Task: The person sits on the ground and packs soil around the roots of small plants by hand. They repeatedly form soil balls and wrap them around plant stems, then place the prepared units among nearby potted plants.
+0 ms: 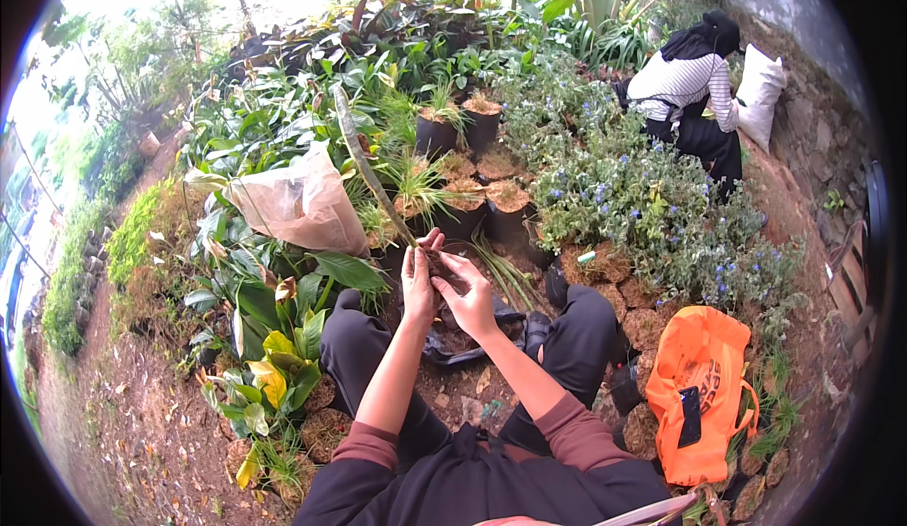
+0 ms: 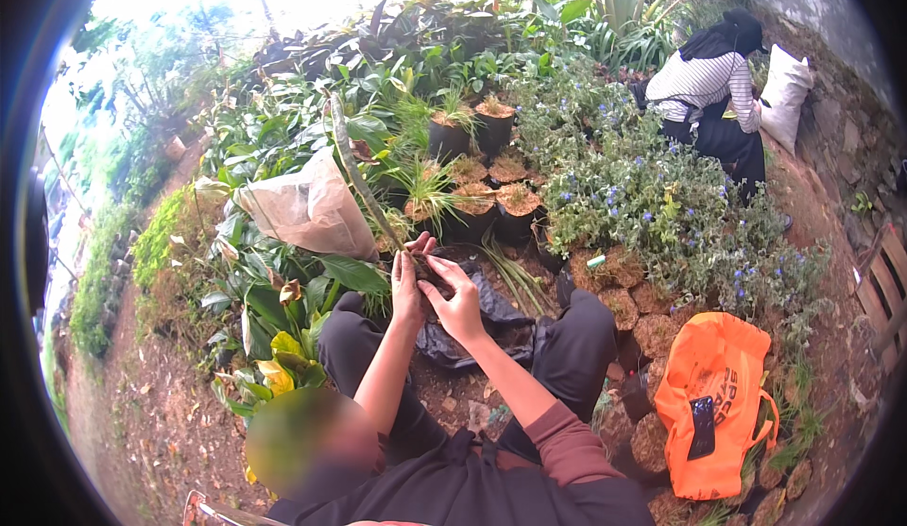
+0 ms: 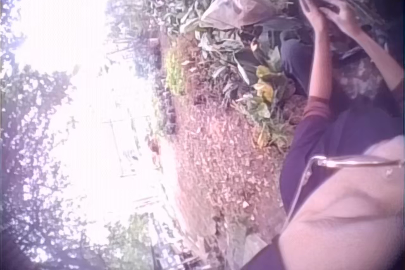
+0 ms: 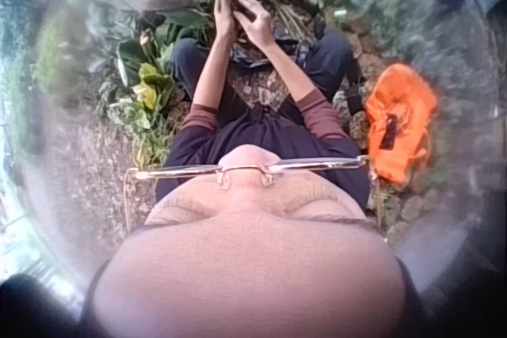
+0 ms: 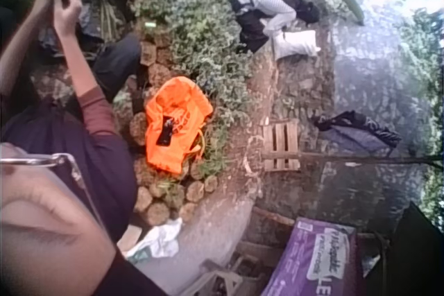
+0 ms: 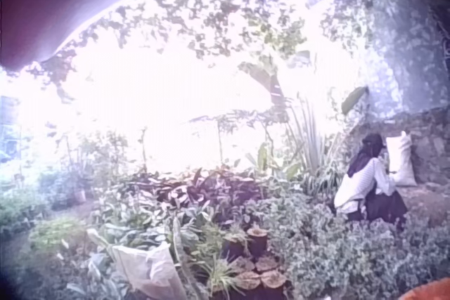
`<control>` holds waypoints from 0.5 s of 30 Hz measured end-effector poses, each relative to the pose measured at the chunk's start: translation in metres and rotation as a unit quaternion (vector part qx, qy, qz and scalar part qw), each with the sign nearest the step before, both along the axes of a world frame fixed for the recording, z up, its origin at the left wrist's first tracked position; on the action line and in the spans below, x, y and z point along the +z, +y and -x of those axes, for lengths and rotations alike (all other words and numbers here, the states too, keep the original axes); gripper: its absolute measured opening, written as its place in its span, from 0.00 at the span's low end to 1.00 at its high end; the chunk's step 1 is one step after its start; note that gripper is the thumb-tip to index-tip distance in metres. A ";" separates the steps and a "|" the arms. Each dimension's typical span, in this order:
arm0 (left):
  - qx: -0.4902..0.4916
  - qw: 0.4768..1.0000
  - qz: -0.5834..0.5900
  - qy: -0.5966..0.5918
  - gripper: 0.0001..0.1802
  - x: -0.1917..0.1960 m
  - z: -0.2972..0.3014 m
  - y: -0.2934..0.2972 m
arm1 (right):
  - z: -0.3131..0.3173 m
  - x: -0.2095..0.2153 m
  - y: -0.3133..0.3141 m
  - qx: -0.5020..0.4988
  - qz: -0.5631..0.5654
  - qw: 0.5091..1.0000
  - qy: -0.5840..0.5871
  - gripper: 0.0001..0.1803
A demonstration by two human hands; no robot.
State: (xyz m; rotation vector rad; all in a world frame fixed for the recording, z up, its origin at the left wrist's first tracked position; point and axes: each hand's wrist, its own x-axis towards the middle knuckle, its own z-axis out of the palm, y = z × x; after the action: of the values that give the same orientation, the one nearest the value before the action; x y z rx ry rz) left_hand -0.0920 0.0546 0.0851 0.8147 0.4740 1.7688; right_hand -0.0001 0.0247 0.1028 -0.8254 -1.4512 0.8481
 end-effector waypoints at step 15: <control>-0.048 0.999 -0.001 0.024 0.21 -0.002 0.001 -0.004 | -0.003 0.006 -0.001 -0.080 -0.058 0.994 -0.050 0.19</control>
State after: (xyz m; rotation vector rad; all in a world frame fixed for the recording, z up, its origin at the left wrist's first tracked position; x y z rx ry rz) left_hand -0.0925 0.0502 0.0833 0.8700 0.4571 1.6636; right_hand 0.0025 0.0238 0.1088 -0.8926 -1.4857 0.6038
